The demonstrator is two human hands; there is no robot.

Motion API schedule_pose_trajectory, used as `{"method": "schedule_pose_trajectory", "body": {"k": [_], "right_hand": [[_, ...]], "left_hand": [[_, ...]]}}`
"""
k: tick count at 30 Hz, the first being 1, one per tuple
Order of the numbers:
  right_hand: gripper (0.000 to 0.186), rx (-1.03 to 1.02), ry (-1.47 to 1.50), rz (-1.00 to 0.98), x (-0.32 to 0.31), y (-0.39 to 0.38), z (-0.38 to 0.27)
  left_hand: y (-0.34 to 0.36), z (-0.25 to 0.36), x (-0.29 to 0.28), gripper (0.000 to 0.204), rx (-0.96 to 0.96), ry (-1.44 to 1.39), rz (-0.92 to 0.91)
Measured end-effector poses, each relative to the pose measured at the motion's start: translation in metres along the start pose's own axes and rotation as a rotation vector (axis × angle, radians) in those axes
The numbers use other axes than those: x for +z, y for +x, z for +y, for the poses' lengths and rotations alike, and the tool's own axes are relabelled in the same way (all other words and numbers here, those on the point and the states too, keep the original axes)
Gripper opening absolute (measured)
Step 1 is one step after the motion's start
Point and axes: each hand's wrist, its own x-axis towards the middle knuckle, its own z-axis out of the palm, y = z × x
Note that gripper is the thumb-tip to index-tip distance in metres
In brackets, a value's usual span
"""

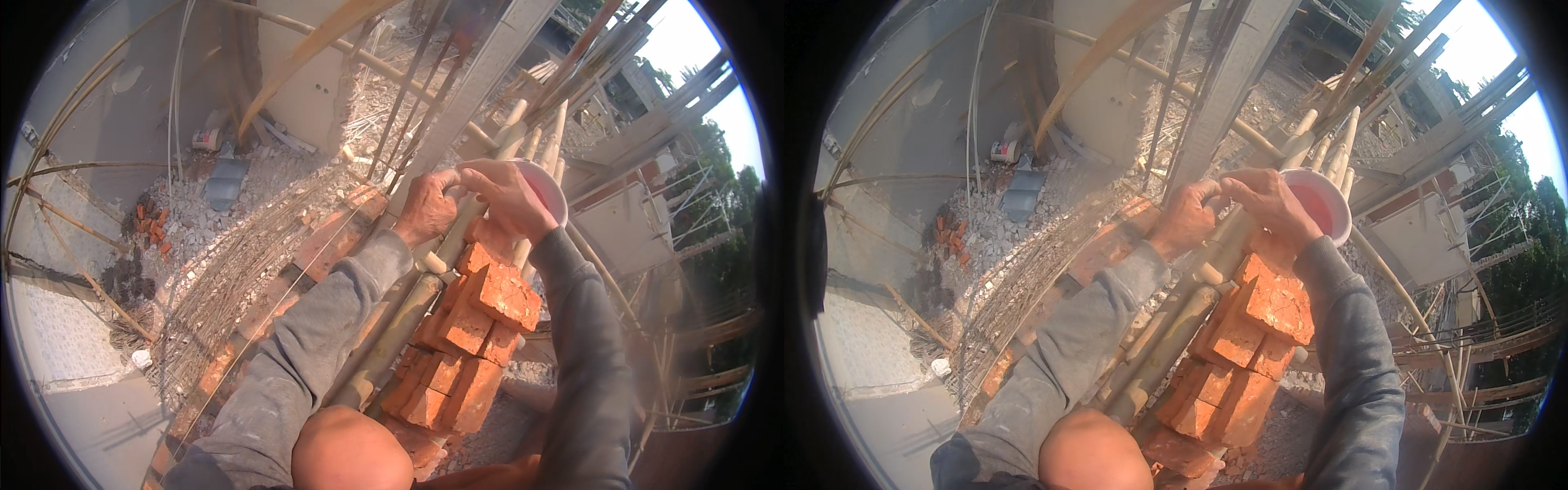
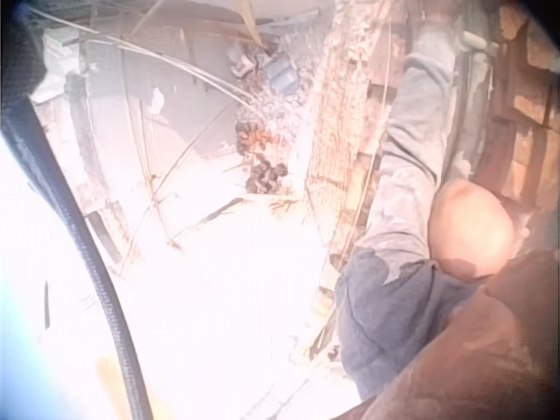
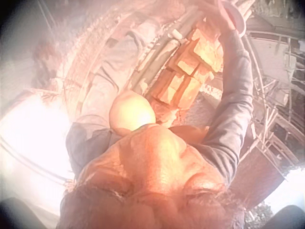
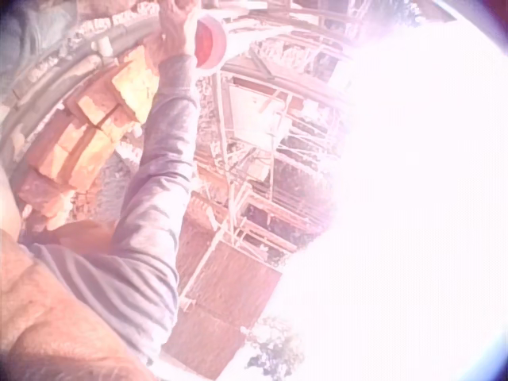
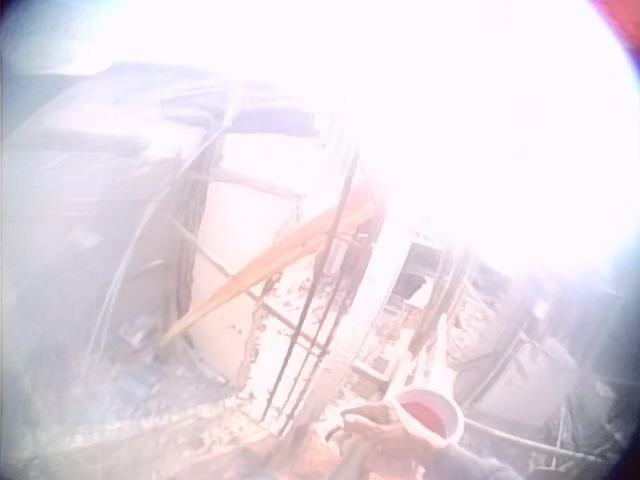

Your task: The person lays bricks on a bamboo scaffold, applies mortar with a trowel, and ties rebar with wire. The person scoops mortar from a bucket and places bricks one by one.

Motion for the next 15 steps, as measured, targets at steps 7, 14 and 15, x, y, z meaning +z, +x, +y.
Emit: {"method": "schedule_pose_trajectory", "body": {"k": [7, 14, 15], "right_hand": [[0.023, 0.476, 0.649, 0.193, 0.029, 0.015, -0.016], [0.013, 0.324, 0.382, 0.228, -0.001, 0.025, 0.006], [0.013, 0.25, 0.077, 0.186, -0.011, 0.026, 0.008]], "left_hand": [[-0.014, 0.022, -0.013, 0.019, -0.173, -0.132, 0.025], [-0.014, 0.015, -0.027, 0.024, -0.217, -0.21, 0.359], [-0.014, 0.016, -0.029, 0.026, -0.19, -0.268, 0.406]]}}
